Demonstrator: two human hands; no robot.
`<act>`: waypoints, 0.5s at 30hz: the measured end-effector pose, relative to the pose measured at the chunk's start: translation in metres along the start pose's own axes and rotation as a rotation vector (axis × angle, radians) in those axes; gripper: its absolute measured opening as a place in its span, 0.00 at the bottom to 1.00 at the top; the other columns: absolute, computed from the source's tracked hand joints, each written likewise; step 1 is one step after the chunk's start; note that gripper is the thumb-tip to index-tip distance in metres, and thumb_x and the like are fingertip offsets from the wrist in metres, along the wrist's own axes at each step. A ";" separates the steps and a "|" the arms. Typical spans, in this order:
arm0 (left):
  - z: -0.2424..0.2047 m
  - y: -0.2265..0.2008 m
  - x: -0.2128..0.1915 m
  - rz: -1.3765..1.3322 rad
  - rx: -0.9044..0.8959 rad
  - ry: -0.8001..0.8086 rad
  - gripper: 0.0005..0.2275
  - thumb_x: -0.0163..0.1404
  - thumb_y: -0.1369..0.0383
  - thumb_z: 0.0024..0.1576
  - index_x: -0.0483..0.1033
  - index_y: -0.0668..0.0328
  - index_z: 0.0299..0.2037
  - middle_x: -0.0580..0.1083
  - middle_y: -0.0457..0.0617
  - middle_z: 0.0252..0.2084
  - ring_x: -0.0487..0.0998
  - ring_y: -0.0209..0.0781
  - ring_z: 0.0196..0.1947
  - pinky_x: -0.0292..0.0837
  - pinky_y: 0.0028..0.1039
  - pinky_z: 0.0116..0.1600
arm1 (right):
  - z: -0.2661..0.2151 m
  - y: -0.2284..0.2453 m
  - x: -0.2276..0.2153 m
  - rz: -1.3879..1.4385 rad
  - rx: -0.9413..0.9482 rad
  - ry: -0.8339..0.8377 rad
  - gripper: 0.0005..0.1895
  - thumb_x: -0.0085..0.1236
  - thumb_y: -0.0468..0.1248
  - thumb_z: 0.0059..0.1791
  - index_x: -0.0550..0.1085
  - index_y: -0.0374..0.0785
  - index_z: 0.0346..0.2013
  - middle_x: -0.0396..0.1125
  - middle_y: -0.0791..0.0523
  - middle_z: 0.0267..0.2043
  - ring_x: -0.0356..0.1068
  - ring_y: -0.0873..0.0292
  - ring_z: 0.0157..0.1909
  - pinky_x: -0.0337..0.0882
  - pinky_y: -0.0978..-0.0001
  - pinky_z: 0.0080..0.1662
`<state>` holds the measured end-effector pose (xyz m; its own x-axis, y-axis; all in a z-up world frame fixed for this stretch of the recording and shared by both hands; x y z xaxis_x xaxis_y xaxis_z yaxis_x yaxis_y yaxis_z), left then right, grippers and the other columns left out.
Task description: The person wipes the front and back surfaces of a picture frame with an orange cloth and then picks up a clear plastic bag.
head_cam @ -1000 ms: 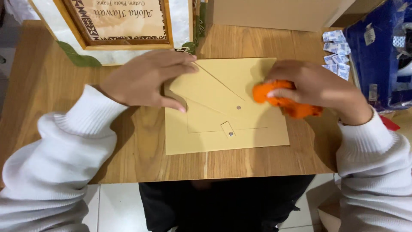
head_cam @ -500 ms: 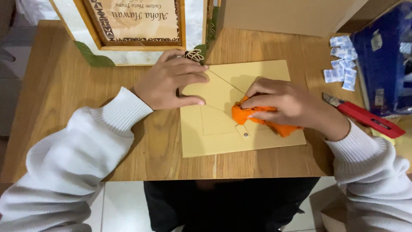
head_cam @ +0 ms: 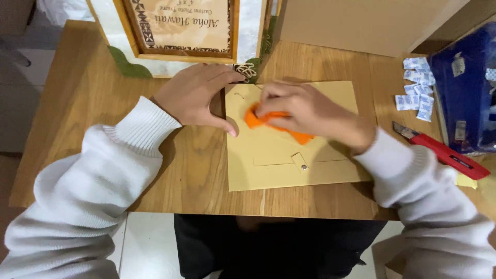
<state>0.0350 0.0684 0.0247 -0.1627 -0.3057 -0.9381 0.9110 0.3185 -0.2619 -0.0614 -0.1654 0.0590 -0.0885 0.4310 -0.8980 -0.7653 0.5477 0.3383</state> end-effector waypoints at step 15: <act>0.003 -0.012 0.040 -0.389 0.112 0.066 0.60 0.73 0.44 0.36 0.45 0.52 0.75 0.59 0.64 0.75 0.65 0.65 0.69 0.60 0.57 0.70 | 0.005 0.018 0.010 0.199 0.021 -0.004 0.11 0.65 0.31 0.49 0.77 0.35 0.45 0.69 0.53 0.45 0.71 0.56 0.43 0.76 0.68 0.47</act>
<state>0.0190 0.0497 -0.0091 -0.5235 -0.3249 -0.7876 0.8120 0.0898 -0.5767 -0.0728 -0.1474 0.0574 -0.2341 0.5352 -0.8116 -0.7196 0.4659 0.5148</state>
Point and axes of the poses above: each hand's wrist, its own z-axis towards the middle knuckle, its own x-axis out of the palm, y = z × x, the point moved 2 cm from there along z, towards the middle knuckle
